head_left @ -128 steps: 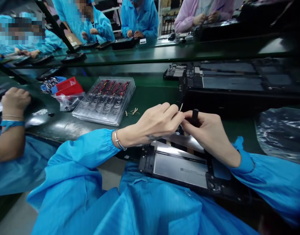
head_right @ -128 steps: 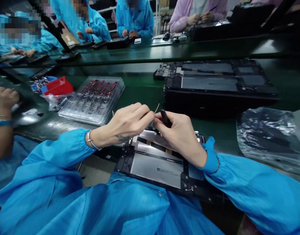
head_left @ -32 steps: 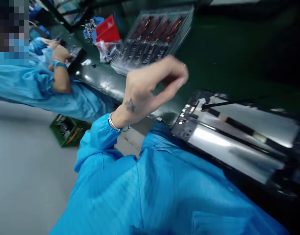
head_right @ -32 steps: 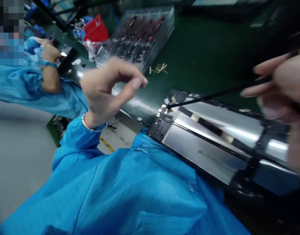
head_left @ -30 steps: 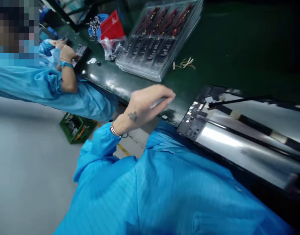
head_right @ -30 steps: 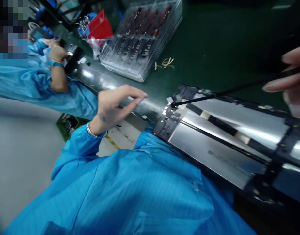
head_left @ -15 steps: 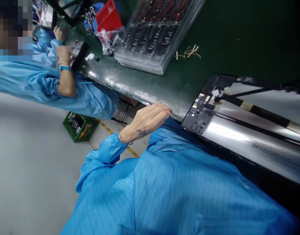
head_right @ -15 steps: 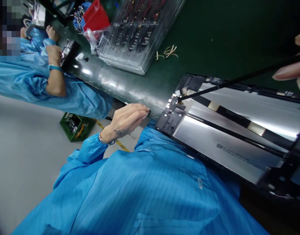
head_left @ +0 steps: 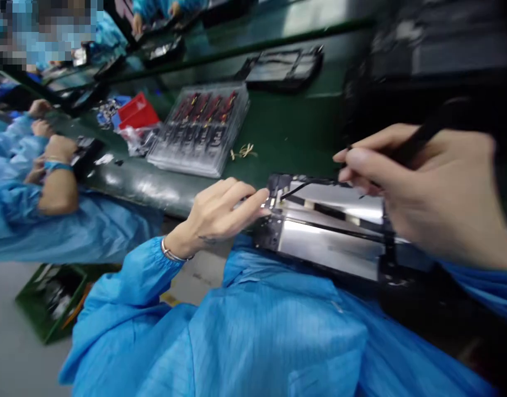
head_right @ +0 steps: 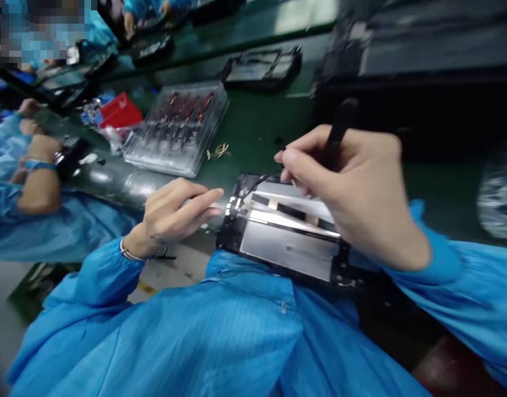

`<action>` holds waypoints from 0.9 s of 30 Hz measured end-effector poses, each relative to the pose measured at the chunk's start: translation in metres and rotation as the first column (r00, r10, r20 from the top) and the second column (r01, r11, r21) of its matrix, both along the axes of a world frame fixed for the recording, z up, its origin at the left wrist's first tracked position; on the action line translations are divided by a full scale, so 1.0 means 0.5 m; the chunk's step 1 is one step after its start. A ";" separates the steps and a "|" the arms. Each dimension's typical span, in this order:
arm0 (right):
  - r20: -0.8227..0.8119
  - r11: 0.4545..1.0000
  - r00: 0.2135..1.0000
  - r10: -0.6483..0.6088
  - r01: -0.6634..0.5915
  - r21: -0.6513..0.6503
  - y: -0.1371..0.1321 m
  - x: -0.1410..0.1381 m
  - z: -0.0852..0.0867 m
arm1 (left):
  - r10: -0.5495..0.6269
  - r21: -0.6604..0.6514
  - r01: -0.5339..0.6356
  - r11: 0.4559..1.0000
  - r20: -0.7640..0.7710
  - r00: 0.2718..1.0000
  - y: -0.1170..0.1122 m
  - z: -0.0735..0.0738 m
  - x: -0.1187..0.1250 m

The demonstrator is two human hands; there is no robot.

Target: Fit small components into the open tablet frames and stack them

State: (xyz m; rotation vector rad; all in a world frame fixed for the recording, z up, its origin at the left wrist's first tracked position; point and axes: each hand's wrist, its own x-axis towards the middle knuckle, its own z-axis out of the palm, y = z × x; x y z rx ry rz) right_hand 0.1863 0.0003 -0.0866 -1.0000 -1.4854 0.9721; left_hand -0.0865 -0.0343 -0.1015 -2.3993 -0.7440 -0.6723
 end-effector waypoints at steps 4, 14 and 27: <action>-0.048 0.998 0.998 -0.030 0.033 0.059 0.017 -0.002 0.001 | 0.012 0.311 -0.011 0.950 -0.004 1.000 0.083 0.050 0.125; 0.061 0.987 0.998 -0.028 0.018 0.157 0.051 0.019 -0.004 | 0.018 -0.367 0.180 0.913 0.476 0.879 0.156 0.058 0.158; 0.229 0.975 0.973 -0.030 -0.023 0.223 0.032 0.038 -0.010 | 0.193 -0.694 0.432 0.576 0.629 0.753 0.128 0.018 0.136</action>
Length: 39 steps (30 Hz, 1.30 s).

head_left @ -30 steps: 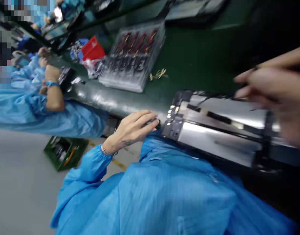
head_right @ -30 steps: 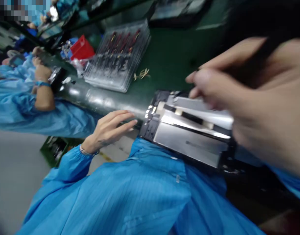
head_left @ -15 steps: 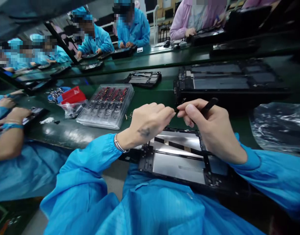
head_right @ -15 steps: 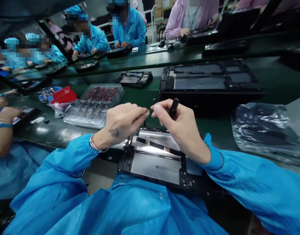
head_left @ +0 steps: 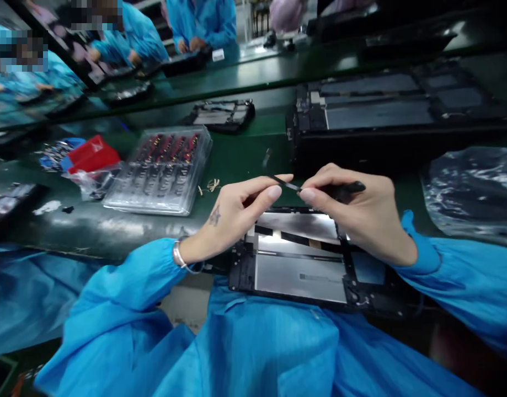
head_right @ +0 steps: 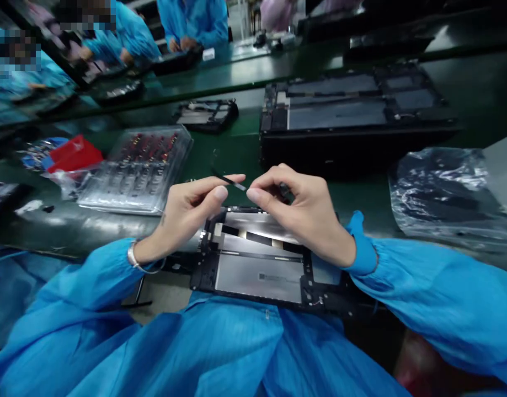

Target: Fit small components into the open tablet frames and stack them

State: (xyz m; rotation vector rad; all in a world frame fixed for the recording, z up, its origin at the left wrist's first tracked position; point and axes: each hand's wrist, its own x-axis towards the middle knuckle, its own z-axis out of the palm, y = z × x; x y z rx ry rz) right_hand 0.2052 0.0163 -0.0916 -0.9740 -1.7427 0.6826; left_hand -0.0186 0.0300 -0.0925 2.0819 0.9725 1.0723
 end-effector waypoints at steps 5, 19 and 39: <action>0.325 0.992 0.943 0.070 -0.031 -0.125 -0.019 0.071 0.003 | -0.021 0.039 0.039 0.998 -0.388 0.922 0.006 -0.020 -0.057; 0.594 0.900 0.760 0.264 0.028 -0.435 0.017 0.151 -0.018 | -0.218 0.215 0.354 0.910 -0.478 0.851 0.046 -0.054 -0.038; 0.653 0.884 0.708 0.268 0.088 -0.458 0.034 0.136 -0.005 | -0.389 0.108 0.558 0.823 -0.608 0.692 0.048 -0.055 -0.008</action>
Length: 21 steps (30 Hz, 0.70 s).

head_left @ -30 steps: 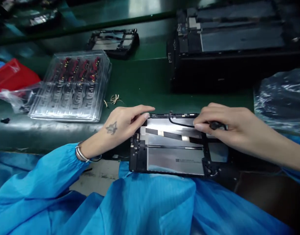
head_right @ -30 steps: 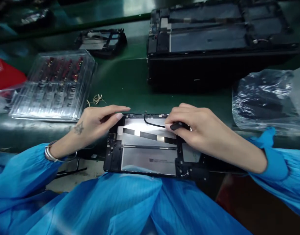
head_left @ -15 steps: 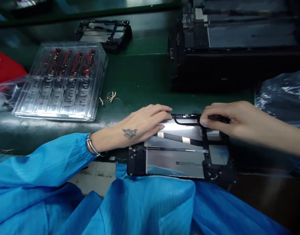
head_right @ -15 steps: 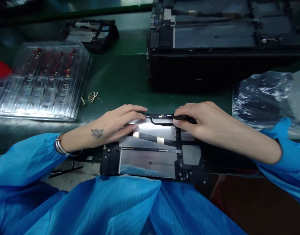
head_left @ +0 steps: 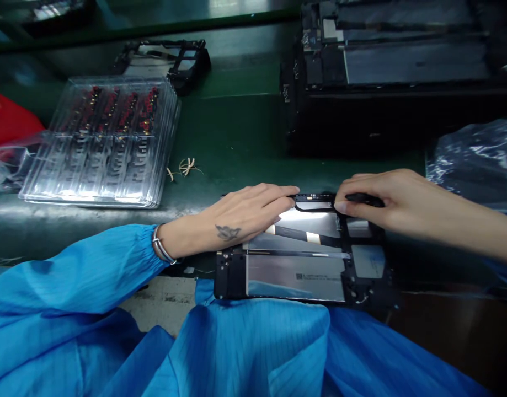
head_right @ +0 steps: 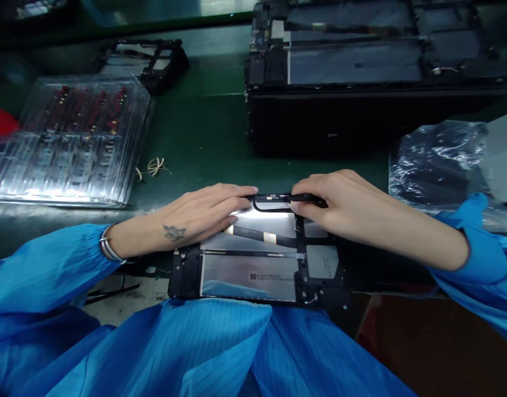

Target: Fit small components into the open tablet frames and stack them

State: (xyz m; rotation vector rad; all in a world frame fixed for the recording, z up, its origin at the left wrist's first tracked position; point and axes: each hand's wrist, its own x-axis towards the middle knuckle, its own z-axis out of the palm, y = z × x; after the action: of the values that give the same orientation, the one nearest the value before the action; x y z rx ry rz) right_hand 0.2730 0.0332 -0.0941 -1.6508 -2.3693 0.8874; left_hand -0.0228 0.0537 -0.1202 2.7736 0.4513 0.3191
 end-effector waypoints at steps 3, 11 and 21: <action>-0.004 1.000 1.000 -0.006 0.006 0.005 0.000 0.001 0.000 | -0.011 0.044 0.011 0.999 -0.015 1.000 0.003 -0.003 0.002; -0.054 1.000 0.999 0.000 0.001 0.019 0.004 0.011 -0.009 | -0.077 0.485 0.102 0.868 -0.072 0.994 0.011 -0.006 0.014; -0.018 0.996 1.000 0.022 -0.020 0.088 -0.004 0.002 -0.001 | -0.134 0.620 0.134 0.773 -0.048 0.990 0.020 -0.002 0.016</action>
State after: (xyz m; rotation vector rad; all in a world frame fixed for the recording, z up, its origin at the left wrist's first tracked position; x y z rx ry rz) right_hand 0.2739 0.0311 -0.0947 -1.5808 -2.3814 0.7869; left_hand -0.0148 0.0638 -0.1214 3.4302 0.1510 0.5111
